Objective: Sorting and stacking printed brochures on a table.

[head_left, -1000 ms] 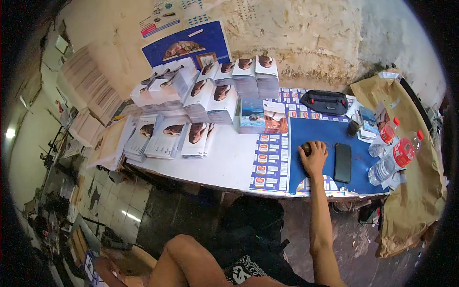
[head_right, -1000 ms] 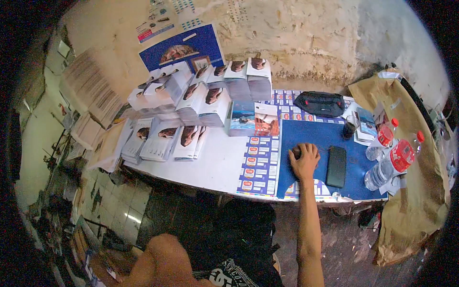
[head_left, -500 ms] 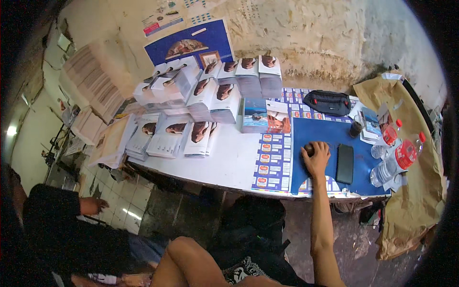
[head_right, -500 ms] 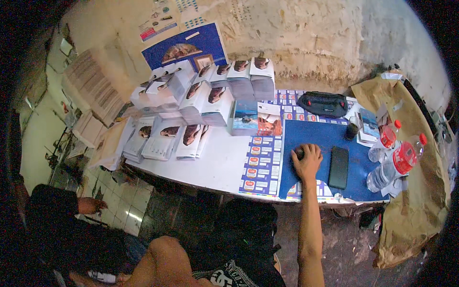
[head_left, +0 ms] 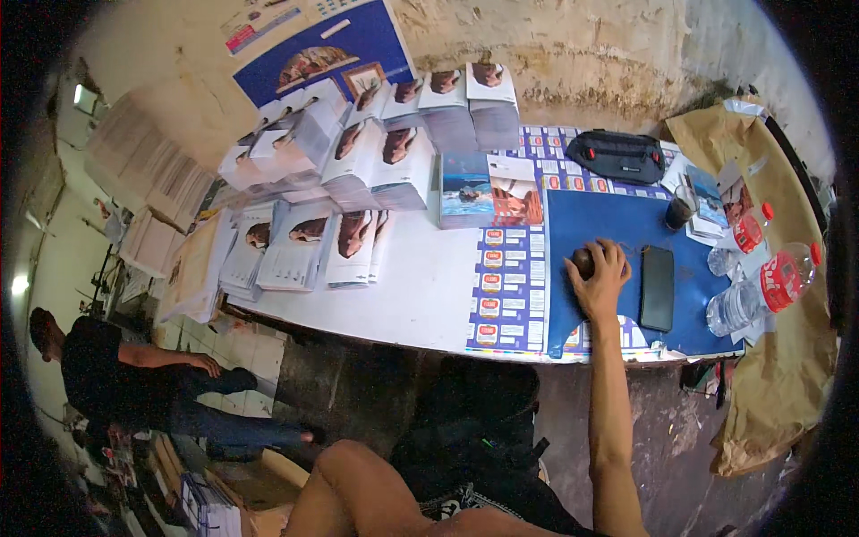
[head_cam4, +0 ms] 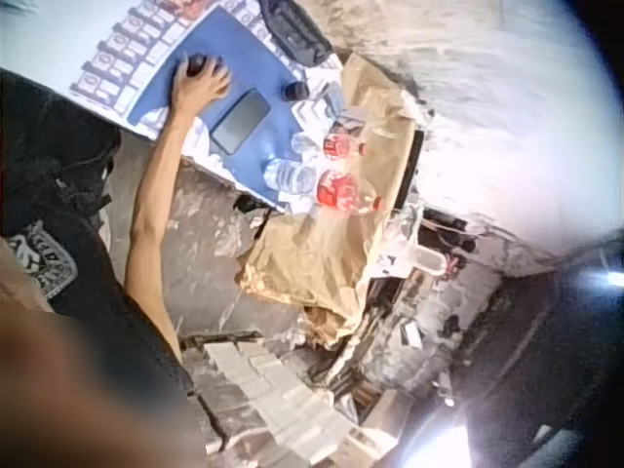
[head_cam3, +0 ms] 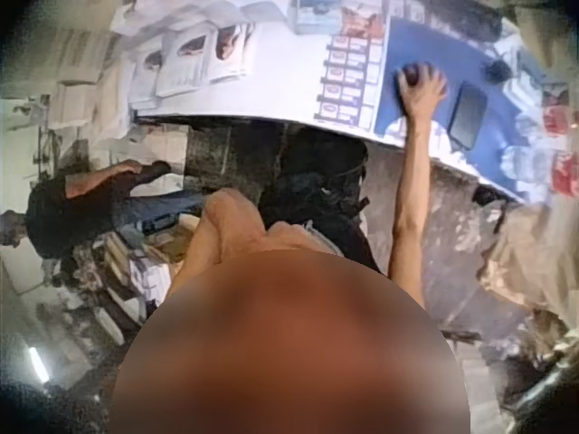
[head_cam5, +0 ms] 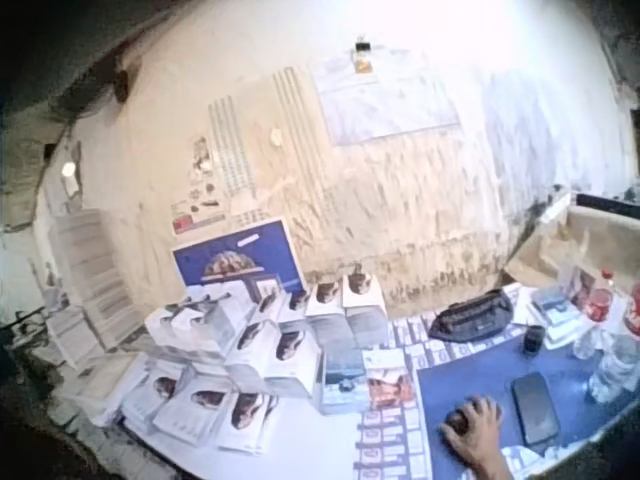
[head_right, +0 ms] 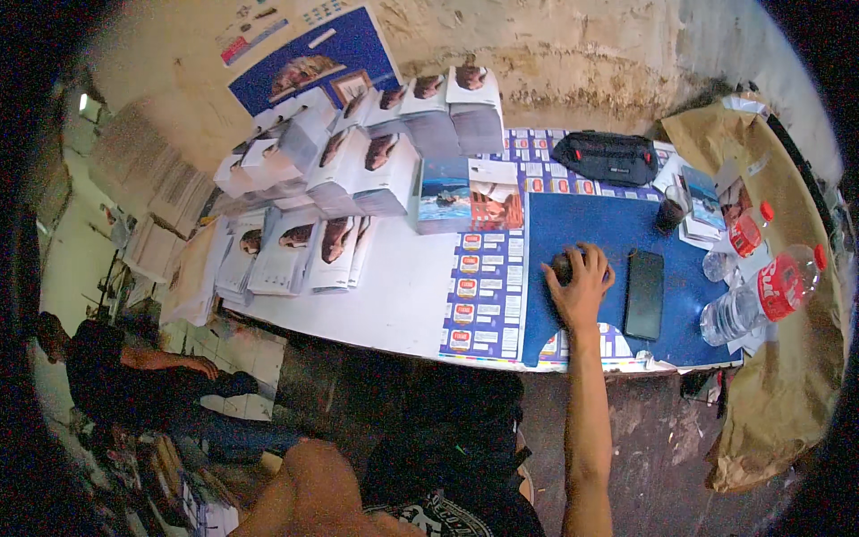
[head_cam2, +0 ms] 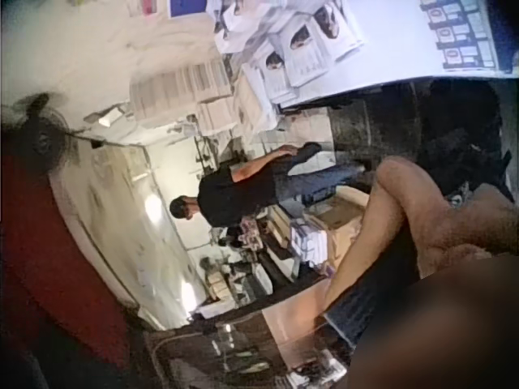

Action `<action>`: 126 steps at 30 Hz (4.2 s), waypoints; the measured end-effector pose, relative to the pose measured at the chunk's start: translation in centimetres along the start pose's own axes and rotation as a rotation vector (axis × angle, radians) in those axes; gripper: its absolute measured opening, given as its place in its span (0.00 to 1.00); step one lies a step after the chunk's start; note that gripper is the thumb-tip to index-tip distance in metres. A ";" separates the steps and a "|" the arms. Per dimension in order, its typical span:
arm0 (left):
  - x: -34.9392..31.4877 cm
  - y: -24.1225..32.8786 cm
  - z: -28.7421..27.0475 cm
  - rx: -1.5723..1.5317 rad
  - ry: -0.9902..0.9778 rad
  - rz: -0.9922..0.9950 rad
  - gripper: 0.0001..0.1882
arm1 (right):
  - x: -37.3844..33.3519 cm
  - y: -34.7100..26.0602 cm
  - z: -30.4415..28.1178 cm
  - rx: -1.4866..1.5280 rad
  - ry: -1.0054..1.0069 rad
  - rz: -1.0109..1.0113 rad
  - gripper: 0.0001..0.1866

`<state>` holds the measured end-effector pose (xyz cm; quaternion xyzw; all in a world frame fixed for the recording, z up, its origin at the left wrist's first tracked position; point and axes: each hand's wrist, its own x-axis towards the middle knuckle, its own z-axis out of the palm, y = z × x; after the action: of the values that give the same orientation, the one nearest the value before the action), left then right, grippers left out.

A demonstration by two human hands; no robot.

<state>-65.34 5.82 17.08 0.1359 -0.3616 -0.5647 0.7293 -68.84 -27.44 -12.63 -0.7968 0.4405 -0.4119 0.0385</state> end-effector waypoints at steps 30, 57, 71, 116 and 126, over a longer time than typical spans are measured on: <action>10.9 -1.1 -39.7 1.025 0.855 -0.256 0.23 | -5.0 -11.8 -2.0 1.284 -0.485 0.950 0.36; -1.2 -2.7 -37.2 0.524 0.725 -0.274 0.36 | -4.3 -15.3 2.3 0.531 -0.579 -0.066 0.29; 0.8 -4.1 -37.4 0.636 0.643 -0.284 0.36 | -6.2 -13.3 3.4 0.165 -0.448 -0.341 0.33; -2.2 -4.4 -35.1 0.786 0.767 -0.317 0.27 | -6.6 -16.2 2.3 0.007 -0.582 -0.314 0.37; -2.7 -4.8 -35.3 0.938 0.756 -0.221 0.26 | -6.4 -16.8 2.4 -0.050 -0.604 -0.280 0.38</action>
<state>-45.02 -0.64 -11.61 0.6701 -0.2717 -0.3304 0.6066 -57.64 -13.24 -11.09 -0.9363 0.3054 -0.1477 0.0907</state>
